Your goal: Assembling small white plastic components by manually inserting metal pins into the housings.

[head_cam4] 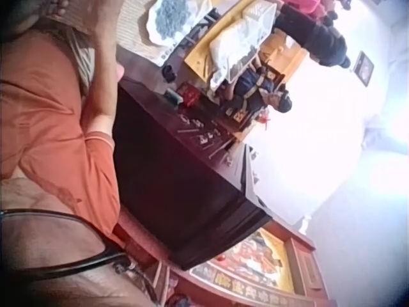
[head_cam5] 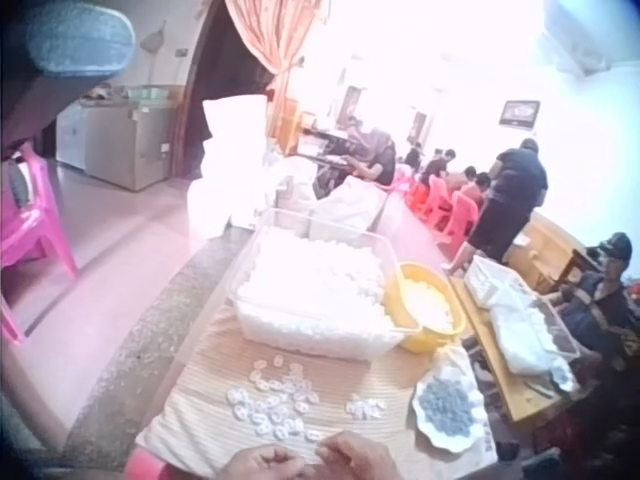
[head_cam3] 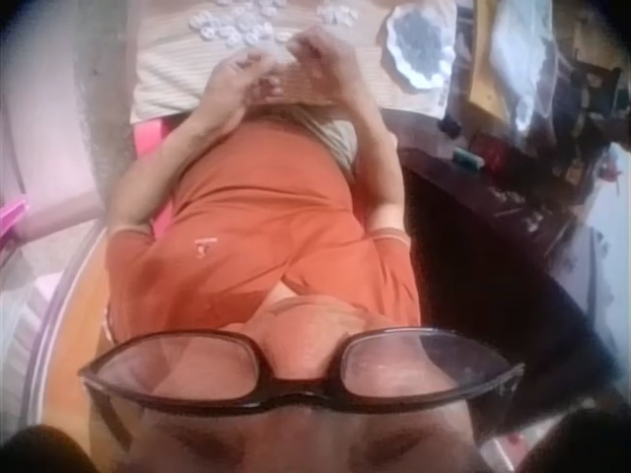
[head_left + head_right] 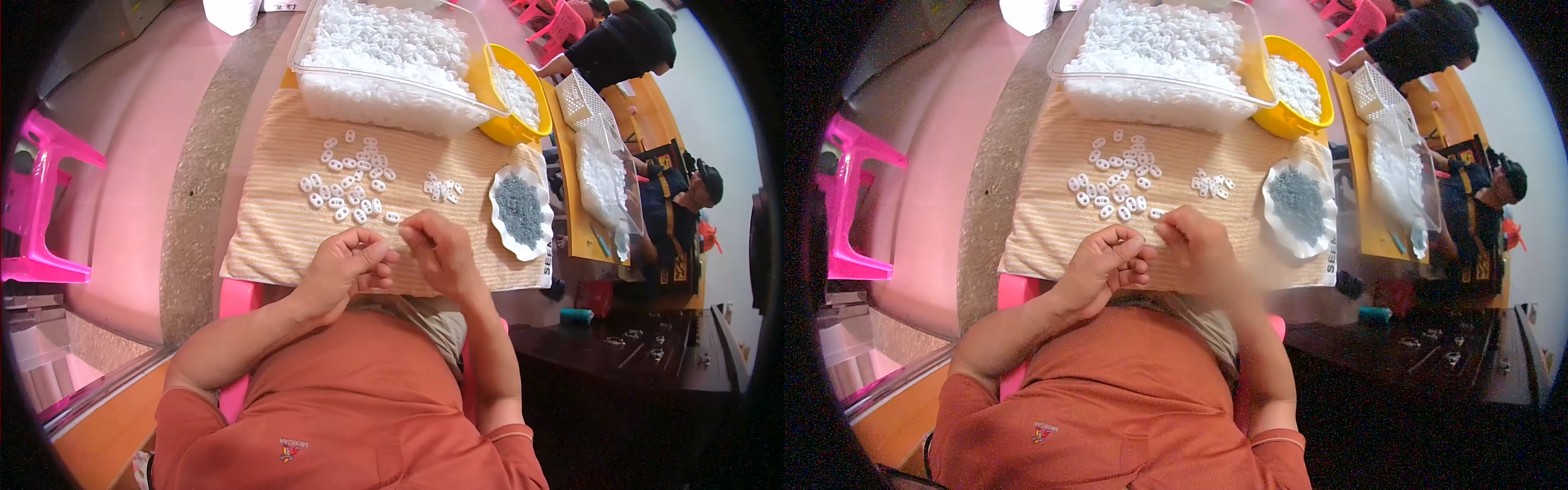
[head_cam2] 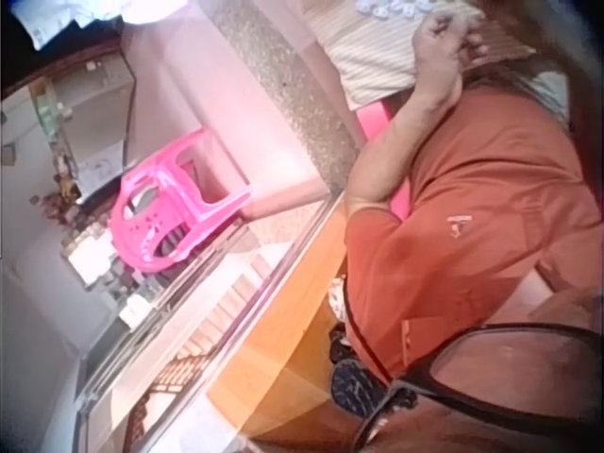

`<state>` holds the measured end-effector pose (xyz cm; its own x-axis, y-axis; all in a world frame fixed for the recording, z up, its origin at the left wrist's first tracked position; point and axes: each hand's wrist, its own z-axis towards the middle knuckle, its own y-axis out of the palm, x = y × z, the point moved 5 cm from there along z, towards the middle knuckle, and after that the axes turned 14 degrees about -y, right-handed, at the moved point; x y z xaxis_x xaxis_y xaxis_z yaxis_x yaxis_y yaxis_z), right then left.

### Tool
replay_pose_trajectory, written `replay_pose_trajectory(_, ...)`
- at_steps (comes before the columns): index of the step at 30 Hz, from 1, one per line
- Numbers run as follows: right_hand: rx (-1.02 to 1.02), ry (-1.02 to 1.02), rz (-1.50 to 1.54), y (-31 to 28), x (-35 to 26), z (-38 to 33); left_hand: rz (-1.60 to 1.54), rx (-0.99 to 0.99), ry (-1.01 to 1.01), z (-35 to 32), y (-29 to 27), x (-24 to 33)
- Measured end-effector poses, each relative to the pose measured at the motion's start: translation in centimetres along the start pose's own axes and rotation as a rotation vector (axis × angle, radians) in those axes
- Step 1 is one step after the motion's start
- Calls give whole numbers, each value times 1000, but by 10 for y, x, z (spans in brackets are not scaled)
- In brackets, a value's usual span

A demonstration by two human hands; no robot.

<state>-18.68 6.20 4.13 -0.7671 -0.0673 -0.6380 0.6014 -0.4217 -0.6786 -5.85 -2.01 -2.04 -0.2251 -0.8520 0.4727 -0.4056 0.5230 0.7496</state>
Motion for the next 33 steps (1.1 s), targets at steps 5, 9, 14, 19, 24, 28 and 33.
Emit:
replay_pose_trajectory(5, 56, -106, 106, 7, -20, -7, -46, -45, -16, 1, 4, -3)
replay_pose_trajectory(9, 78, -163, 161, 4, -22, -9, -51, -48, -28, 1, 7, -4)
replay_pose_trajectory(14, 92, -77, 421, 2, -8, -17, -16, -69, -37, -3, 8, -3)
replay_pose_trajectory(19, 31, 261, 1039, 14, 2, -29, 57, -124, -75, -5, 10, -2)
replay_pose_trajectory(24, 20, 320, 1168, 16, 0, -33, 86, -141, -77, -5, 14, -3)
replay_pose_trajectory(28, 16, 315, 1201, 14, -3, -34, 124, -122, -87, -6, 16, -2)
replay_pose_trajectory(33, 108, 225, 741, -3, 6, -43, 129, -97, -71, -4, 14, -3)
